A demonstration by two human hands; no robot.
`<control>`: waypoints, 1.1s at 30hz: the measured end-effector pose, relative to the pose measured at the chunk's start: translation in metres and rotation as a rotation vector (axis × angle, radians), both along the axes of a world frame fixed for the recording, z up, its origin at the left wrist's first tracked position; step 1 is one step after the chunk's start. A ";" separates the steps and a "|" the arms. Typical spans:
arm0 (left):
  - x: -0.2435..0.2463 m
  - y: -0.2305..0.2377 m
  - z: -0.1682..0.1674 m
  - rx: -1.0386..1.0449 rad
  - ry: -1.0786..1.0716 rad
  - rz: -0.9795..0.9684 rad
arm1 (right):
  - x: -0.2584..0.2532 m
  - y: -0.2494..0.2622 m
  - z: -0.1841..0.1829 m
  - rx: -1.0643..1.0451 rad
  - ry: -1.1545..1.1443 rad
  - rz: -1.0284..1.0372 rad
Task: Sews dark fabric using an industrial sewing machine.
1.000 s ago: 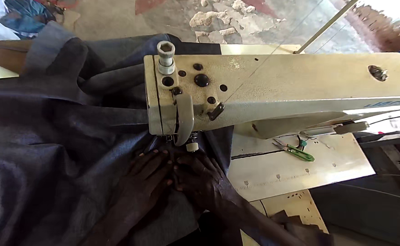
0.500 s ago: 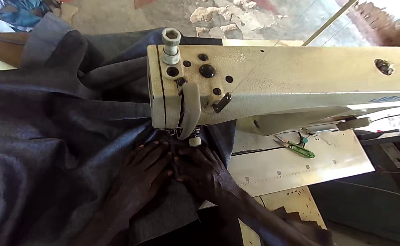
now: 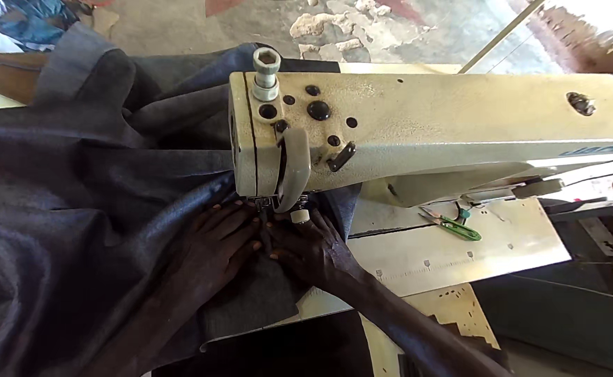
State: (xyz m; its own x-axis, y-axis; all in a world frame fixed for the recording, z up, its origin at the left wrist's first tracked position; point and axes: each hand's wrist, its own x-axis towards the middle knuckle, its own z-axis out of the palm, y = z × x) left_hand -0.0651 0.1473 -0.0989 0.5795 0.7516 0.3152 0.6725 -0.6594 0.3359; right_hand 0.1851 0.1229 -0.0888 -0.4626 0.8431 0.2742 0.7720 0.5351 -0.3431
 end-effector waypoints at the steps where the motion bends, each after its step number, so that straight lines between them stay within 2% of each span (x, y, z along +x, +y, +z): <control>1: -0.001 0.001 0.000 0.000 -0.002 -0.003 | 0.000 0.001 0.000 0.001 -0.005 -0.001; 9: -0.002 0.012 0.000 0.038 0.014 -0.016 | 0.000 0.007 0.000 -0.013 -0.017 -0.017; 13: 0.000 -0.004 0.010 0.095 0.090 -0.045 | 0.001 -0.003 0.002 0.001 0.003 -0.001; 17: -0.009 -0.015 0.003 0.094 0.037 -0.120 | 0.003 -0.017 -0.001 -0.006 0.018 0.007; 33: -0.012 0.011 0.001 0.067 -0.023 -0.132 | 0.000 -0.001 0.000 0.013 -0.015 -0.024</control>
